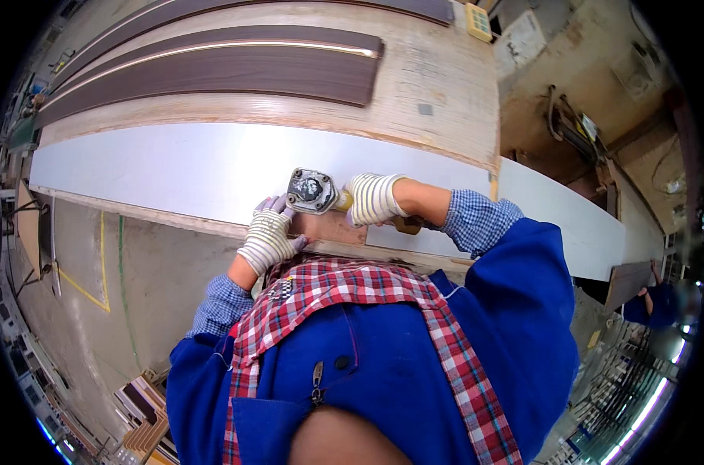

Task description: The person aligns dark brown wooden strips on a large light-colored board and secures them using a pneumatic nail gun. They repeat this process for multiple strips, occasionally repositioning the pieces and retrieving additional strips from a nearby rack.

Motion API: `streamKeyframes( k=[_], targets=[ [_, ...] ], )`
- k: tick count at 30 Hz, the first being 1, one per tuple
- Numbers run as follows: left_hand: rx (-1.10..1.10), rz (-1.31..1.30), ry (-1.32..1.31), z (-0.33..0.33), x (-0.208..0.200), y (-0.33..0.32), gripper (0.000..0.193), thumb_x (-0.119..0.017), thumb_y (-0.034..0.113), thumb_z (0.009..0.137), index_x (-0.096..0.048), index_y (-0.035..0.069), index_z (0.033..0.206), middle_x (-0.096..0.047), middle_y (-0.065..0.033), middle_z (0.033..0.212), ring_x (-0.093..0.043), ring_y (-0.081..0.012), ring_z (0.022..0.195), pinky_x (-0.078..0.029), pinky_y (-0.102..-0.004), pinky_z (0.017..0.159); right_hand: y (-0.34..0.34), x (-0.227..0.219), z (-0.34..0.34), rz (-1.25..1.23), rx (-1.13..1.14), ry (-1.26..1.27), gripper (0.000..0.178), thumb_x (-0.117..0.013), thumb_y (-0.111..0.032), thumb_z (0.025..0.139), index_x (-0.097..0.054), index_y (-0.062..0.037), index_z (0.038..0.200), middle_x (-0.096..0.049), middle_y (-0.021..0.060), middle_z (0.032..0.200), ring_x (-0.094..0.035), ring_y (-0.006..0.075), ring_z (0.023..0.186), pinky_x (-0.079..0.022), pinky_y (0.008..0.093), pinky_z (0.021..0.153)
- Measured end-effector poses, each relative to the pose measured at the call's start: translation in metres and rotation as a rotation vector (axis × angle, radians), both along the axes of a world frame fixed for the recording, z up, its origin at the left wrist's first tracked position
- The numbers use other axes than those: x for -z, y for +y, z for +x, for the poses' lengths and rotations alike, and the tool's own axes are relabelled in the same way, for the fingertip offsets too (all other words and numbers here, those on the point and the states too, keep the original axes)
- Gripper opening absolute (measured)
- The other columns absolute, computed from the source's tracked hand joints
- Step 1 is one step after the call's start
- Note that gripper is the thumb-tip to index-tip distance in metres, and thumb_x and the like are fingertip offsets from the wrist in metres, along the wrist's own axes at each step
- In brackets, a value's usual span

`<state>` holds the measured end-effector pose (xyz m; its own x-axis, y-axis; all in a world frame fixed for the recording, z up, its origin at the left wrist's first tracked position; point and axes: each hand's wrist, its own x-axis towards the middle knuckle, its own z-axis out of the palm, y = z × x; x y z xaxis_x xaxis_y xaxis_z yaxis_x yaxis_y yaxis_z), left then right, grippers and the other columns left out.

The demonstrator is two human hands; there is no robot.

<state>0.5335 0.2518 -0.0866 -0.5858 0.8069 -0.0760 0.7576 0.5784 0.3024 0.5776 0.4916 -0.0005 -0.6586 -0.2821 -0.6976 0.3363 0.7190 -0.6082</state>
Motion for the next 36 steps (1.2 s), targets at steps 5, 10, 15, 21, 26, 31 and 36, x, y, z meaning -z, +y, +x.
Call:
streamKeyframes(
  k=[5,10,15,21,26,31,36],
  targets=[
    [0.026,-0.008,0.017,0.036,0.004,0.051,0.071,-0.071,0.045,0.061,-0.052,-0.001,0.113,-0.046,-0.0183,0.122,-0.042,-0.0332,0.115,-0.026,-0.0461,0.104,0.049,0.008,0.039,0.08,-0.033,0.023,0.037,-0.065,-0.014,0.068,-0.057,0.0021,0.1,-0.057,0.0099,0.057,-0.055,0.0199,0.047,-0.045,0.0319,0.042],
    [0.123,-0.079,-0.002,0.064,0.009,0.1,0.067,-0.071,0.043,0.062,-0.055,-0.001,0.11,-0.045,-0.0182,0.123,-0.042,-0.0323,0.116,-0.025,-0.0462,0.105,0.101,0.024,0.076,0.087,-0.006,-0.041,0.039,-0.064,-0.014,0.068,-0.056,0.0019,0.102,-0.059,0.0098,0.061,-0.058,0.0205,0.053,-0.047,0.0324,0.048],
    [0.274,-0.183,0.011,0.078,0.015,0.14,0.064,-0.068,0.043,0.067,-0.054,0.0,0.112,-0.045,-0.0211,0.124,-0.04,-0.035,0.119,-0.026,-0.0467,0.105,0.143,0.04,0.112,0.035,0.03,0.135,0.023,-0.061,-0.013,0.066,-0.061,0.0004,0.085,-0.057,0.0093,0.055,-0.056,0.0201,0.045,-0.044,0.0321,0.04],
    [0.399,-0.149,-0.069,0.095,0.022,0.177,0.059,-0.066,0.042,0.069,-0.057,0.0,0.11,-0.043,-0.0203,0.128,-0.039,-0.0336,0.121,-0.024,-0.0459,0.106,0.187,0.042,0.154,0.076,-0.02,0.16,0.042,-0.07,-0.019,0.063,-0.058,0.0015,0.098,-0.063,0.0194,0.083,-0.062,0.0299,0.078,-0.049,0.0356,0.069],
    [0.503,-0.157,-0.076,0.103,0.026,0.213,0.058,-0.066,0.041,0.069,-0.058,-0.001,0.108,-0.044,-0.02,0.128,-0.04,-0.0343,0.12,-0.025,-0.0455,0.105,0.215,0.034,0.173,0.12,0.053,0.105,0.038,-0.071,-0.021,0.063,-0.06,-0.0009,0.094,-0.063,0.0166,0.077,-0.06,0.0281,0.071,-0.048,0.0347,0.065],
    [0.584,-0.129,-0.106,0.111,0.032,0.242,0.053,-0.065,0.036,0.07,-0.058,-0.003,0.106,-0.046,-0.0204,0.126,-0.042,-0.0359,0.118,-0.029,-0.0454,0.103,0.238,0.024,0.193,0.114,0.118,0.129,0.03,-0.067,-0.017,0.063,-0.061,0.0,0.087,-0.062,0.0143,0.069,-0.059,0.0242,0.062,-0.047,0.0336,0.059],
    [0.669,-0.048,-0.102,0.119,0.035,0.262,0.051,-0.064,0.035,0.07,-0.059,-0.003,0.105,-0.046,-0.0207,0.127,-0.043,-0.0358,0.117,-0.029,-0.045,0.103,0.26,0.02,0.208,0.173,0.148,0.007,0.022,-0.064,-0.015,0.062,-0.061,0.0008,0.077,-0.058,0.0137,0.062,-0.054,0.0225,0.055,-0.046,0.0334,0.056]
  ],
)
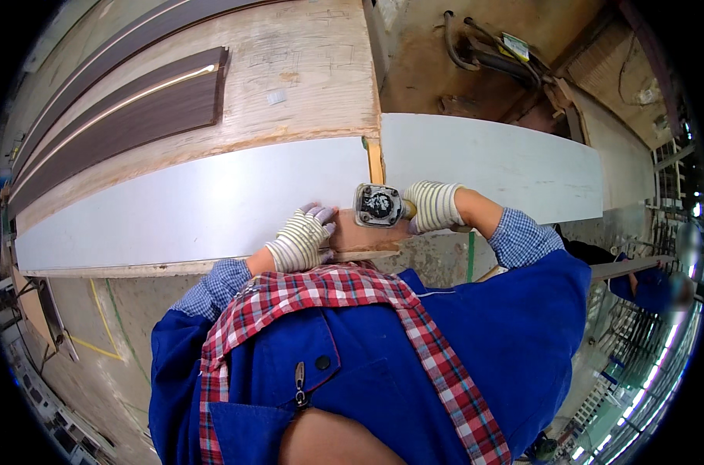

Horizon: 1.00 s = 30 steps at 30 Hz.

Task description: The person aligns dark brown wooden strips on a large light-colored board and secures them using a pneumatic nail gun. They repeat this process for multiple strips, occasionally repositioning the pieces and retrieving additional strips from a nearby rack.

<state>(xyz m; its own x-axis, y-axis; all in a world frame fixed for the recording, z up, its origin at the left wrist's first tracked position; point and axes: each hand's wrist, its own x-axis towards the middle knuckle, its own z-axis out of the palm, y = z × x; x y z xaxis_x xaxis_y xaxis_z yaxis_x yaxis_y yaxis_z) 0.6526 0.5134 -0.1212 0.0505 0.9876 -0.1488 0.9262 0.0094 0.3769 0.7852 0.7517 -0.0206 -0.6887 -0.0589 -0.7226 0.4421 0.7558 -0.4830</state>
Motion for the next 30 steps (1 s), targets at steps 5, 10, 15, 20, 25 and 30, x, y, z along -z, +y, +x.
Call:
streamKeyframes(
  k=[5,10,15,20,25,30],
  targets=[
    [0.025,0.0,0.004,0.003,0.002,0.013,0.05,-0.064,0.034,0.071,-0.058,-0.002,0.104,-0.046,-0.0206,0.126,-0.044,-0.0368,0.115,-0.029,-0.0459,0.103,0.012,0.004,0.011,-0.097,0.063,0.09,0.021,-0.063,-0.015,0.062,-0.061,0.0004,0.076,-0.056,0.0123,0.059,-0.052,0.021,0.053,-0.045,0.0334,0.053],
    [0.034,0.055,-0.025,0.003,0.008,0.019,0.047,-0.064,0.033,0.071,-0.058,-0.001,0.103,-0.048,-0.02,0.124,-0.044,-0.0362,0.115,-0.029,-0.0464,0.103,0.018,0.0,0.005,-0.013,0.023,-0.107,0.033,-0.068,-0.014,0.063,-0.06,-0.0011,0.092,-0.062,0.0133,0.072,-0.057,0.0223,0.066,-0.048,0.0328,0.063],
    [-0.002,0.084,-0.03,0.0,0.013,0.022,0.047,-0.066,0.03,0.069,-0.057,0.0,0.104,-0.05,-0.0193,0.118,-0.046,-0.0356,0.111,-0.032,-0.0465,0.1,0.022,-0.022,-0.009,-0.134,0.165,-0.04,0.035,-0.067,-0.013,0.064,-0.06,-0.0021,0.097,-0.063,0.0096,0.076,-0.056,0.0177,0.068,-0.047,0.0312,0.064],
    [-0.149,0.106,-0.104,-0.001,0.016,0.037,0.048,-0.065,0.026,0.068,-0.054,0.005,0.11,-0.051,-0.0176,0.107,-0.048,-0.0343,0.101,-0.035,-0.0462,0.092,0.03,-0.02,-0.064,-0.208,0.359,0.337,0.023,-0.058,-0.006,0.069,-0.059,-0.0038,0.091,-0.055,0.0025,0.062,-0.052,0.01,0.053,-0.045,0.0267,0.048],
    [-0.26,-0.121,-0.592,-0.012,0.019,0.041,0.045,-0.059,0.022,0.076,-0.05,0.003,0.116,-0.054,-0.0239,0.109,-0.05,-0.0383,0.103,-0.04,-0.044,0.09,0.036,0.054,-0.177,0.621,-0.097,0.542,0.074,-0.06,-0.029,0.077,-0.023,-0.0091,0.139,-0.062,0.0203,0.085,-0.061,0.0352,0.076,-0.048,0.042,0.07],
    [-0.643,-0.017,-1.028,-0.086,0.008,-0.017,0.04,-0.062,0.025,0.081,-0.057,0.0,0.111,-0.059,-0.0154,0.108,-0.055,-0.0255,0.101,-0.043,-0.033,0.089,0.032,0.099,-0.218,0.675,-0.163,0.579,0.082,-0.062,-0.034,0.076,-0.018,-0.0096,0.14,-0.058,0.0177,0.1,-0.059,0.0346,0.083,-0.047,0.0435,0.072]
  ],
)
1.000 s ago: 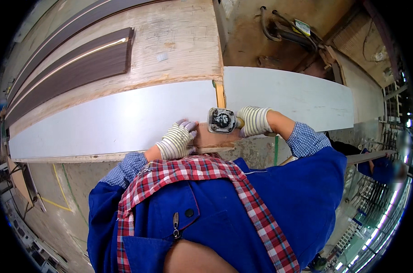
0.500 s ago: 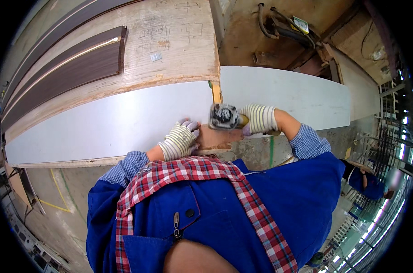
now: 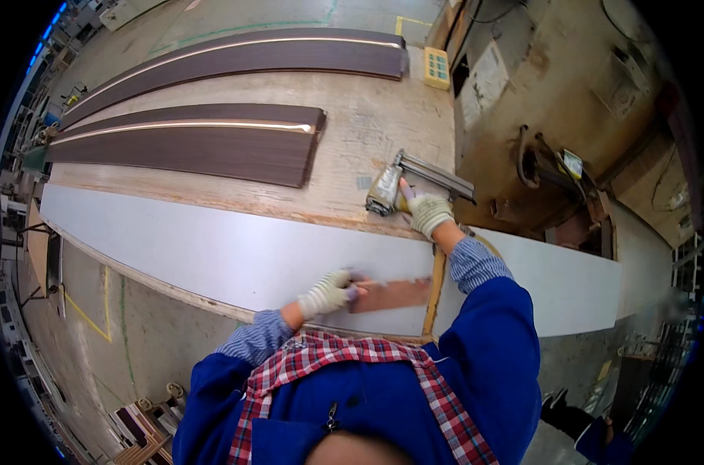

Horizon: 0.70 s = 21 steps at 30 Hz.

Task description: The person aligns dark brown wooden strips on a large light-colored board and secures them using a pneumatic nail gun. They repeat this process for multiple strips, occasionally repositioning the pieces and retrieving additional strips from a nearby rack.

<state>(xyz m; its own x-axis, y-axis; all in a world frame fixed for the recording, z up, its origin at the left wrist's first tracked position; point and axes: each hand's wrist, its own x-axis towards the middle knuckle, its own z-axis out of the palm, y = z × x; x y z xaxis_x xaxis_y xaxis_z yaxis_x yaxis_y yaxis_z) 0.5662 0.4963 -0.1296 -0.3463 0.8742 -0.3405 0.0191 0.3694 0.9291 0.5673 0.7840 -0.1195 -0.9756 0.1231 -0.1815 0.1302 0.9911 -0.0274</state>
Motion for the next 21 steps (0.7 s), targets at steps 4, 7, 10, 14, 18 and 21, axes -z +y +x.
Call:
streamKeyframes(
  k=[4,7,10,14,18,21],
  targets=[
    [-0.367,-0.003,-0.095,-0.089,-0.013,-0.061,0.045,-0.067,0.028,0.079,-0.058,-0.003,0.11,-0.063,-0.0108,0.101,-0.056,-0.0172,0.096,-0.044,-0.0295,0.086,-0.009,-0.013,-0.024,-0.008,-0.051,0.376,0.051,-0.062,-0.029,0.071,-0.053,-0.0045,0.114,-0.056,0.0183,0.104,-0.059,0.0361,0.086,-0.046,0.0458,0.075],
    [-0.475,-0.054,-0.084,-0.157,-0.015,-0.077,0.045,-0.071,0.025,0.075,-0.058,-0.005,0.108,-0.063,-0.0095,0.098,-0.057,-0.0169,0.093,-0.045,-0.0296,0.085,-0.041,-0.008,-0.083,-0.478,0.177,0.471,0.034,-0.062,-0.026,0.071,-0.061,-0.0038,0.097,-0.059,0.0221,0.092,-0.059,0.0366,0.085,-0.046,0.0452,0.075],
    [-0.595,-0.03,0.03,-0.21,-0.011,-0.078,0.04,-0.069,0.023,0.076,-0.06,-0.003,0.105,-0.064,-0.011,0.097,-0.058,-0.0177,0.09,-0.046,-0.0297,0.081,-0.089,0.012,-0.155,-0.792,0.369,0.239,0.028,-0.061,-0.027,0.078,-0.059,-0.0018,0.091,-0.057,0.0131,0.07,-0.054,0.0263,0.059,-0.045,0.0359,0.054],
    [-0.647,-0.321,0.344,-0.252,-0.009,-0.086,0.033,-0.069,0.023,0.075,-0.062,-0.001,0.098,-0.065,-0.0147,0.089,-0.061,-0.02,0.084,-0.048,-0.031,0.076,-0.124,0.029,-0.198,-1.278,0.801,-0.071,0.033,-0.06,-0.035,0.084,-0.058,-0.0019,0.082,-0.053,0.0057,0.057,-0.048,0.017,0.041,-0.039,0.0318,0.036],
    [-0.698,-0.589,0.572,-0.268,-0.002,-0.096,0.055,-0.055,0.05,0.078,-0.063,-0.001,0.097,-0.062,-0.0244,0.095,-0.059,-0.0382,0.092,-0.046,-0.0429,0.08,-0.116,0.027,-0.195,-1.195,0.635,-0.167,0.036,-0.065,-0.038,0.08,-0.058,-0.0051,0.067,-0.05,0.0035,0.052,-0.042,0.0137,0.04,-0.033,0.0287,0.037],
    [-1.15,-0.194,-0.08,-0.282,0.004,-0.098,0.065,-0.055,0.059,0.078,-0.061,-0.003,0.096,-0.062,-0.0167,0.067,-0.062,-0.0261,0.055,-0.05,-0.0371,0.052,-0.104,0.022,-0.186,-1.357,0.456,-0.1,0.033,-0.066,-0.034,0.079,-0.052,-0.0112,0.059,-0.046,0.0006,0.049,-0.04,0.0112,0.04,-0.029,0.0272,0.037]
  ],
)
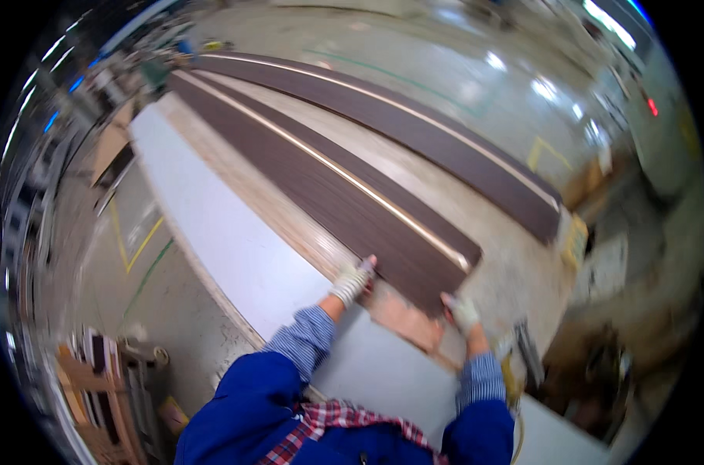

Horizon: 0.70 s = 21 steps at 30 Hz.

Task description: The person aligns dark brown wooden strips on a large light-colored board and secures them using a pneumatic nail gun. They repeat this process for multiple strips, occasionally repositioning the pieces and retrieving additional strips from a nearby rack.

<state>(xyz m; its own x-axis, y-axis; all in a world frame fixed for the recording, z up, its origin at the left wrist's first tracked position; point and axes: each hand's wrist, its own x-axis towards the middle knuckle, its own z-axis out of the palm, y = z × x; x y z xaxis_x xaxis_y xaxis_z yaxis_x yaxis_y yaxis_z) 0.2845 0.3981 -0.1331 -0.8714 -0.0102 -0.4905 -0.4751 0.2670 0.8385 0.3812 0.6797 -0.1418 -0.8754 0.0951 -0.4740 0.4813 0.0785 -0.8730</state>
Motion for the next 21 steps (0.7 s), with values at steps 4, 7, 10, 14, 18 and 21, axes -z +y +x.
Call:
streamKeyframes(
  k=[4,7,10,14,18,21],
  targets=[
    [-0.314,0.247,-0.166,-0.017,0.011,0.008,0.069,-0.057,0.062,0.076,-0.053,0.001,0.109,-0.058,-0.011,0.066,-0.057,-0.018,0.049,-0.048,-0.0308,0.043,0.002,0.0,0.001,-0.033,0.144,-0.035,0.029,-0.067,-0.027,0.077,-0.049,-0.0128,0.059,-0.045,0.0009,0.045,-0.038,0.0117,0.034,-0.028,0.0261,0.034],
    [-0.438,0.421,-0.128,-0.023,0.012,0.02,0.065,-0.059,0.054,0.079,-0.051,-0.003,0.111,-0.062,-0.0173,0.089,-0.063,-0.0264,0.068,-0.053,-0.0336,0.051,0.003,-0.004,0.002,-0.011,0.184,-0.033,0.027,-0.066,-0.023,0.076,-0.048,-0.0119,0.058,-0.044,0.0012,0.044,-0.038,0.0119,0.033,-0.027,0.0262,0.033],
    [-0.383,0.463,-0.211,-0.018,0.006,0.033,0.052,-0.059,0.038,0.085,-0.049,-0.007,0.109,-0.06,-0.0202,0.1,-0.063,-0.0309,0.079,-0.056,-0.0387,0.054,0.017,-0.006,0.01,0.012,0.235,-0.03,0.028,-0.066,-0.022,0.075,-0.047,-0.0111,0.058,-0.043,0.0014,0.044,-0.038,0.0123,0.032,-0.027,0.0267,0.032],
    [-0.327,0.442,-0.292,-0.004,-0.007,0.054,0.046,-0.055,0.035,0.088,-0.05,-0.007,0.107,-0.06,-0.0225,0.093,-0.064,-0.0316,0.072,-0.056,-0.0386,0.051,0.043,-0.005,0.022,0.029,0.254,-0.048,0.025,-0.065,-0.021,0.075,-0.049,-0.0098,0.059,-0.045,0.0025,0.043,-0.039,0.0125,0.032,-0.028,0.027,0.032],
    [-0.005,0.348,-0.417,0.001,-0.019,0.066,0.042,-0.05,0.034,0.091,-0.049,-0.007,0.104,-0.062,-0.0203,0.076,-0.063,-0.0283,0.056,-0.053,-0.0369,0.044,0.06,-0.02,0.028,0.124,0.291,-0.119,0.022,-0.065,-0.021,0.076,-0.053,-0.0083,0.062,-0.047,0.0033,0.044,-0.041,0.0136,0.034,-0.03,0.0275,0.033],
    [0.422,-0.022,-0.218,0.003,-0.034,0.07,0.04,-0.044,0.032,0.091,-0.059,-0.004,0.083,-0.063,-0.0211,0.067,-0.063,-0.0259,0.052,-0.051,-0.0393,0.045,0.064,-0.062,0.038,0.063,0.187,-0.059,0.036,-0.061,-0.031,0.082,-0.051,-0.0092,0.055,-0.049,0.0035,0.047,-0.044,0.0138,0.038,-0.032,0.0292,0.037]
  ],
)
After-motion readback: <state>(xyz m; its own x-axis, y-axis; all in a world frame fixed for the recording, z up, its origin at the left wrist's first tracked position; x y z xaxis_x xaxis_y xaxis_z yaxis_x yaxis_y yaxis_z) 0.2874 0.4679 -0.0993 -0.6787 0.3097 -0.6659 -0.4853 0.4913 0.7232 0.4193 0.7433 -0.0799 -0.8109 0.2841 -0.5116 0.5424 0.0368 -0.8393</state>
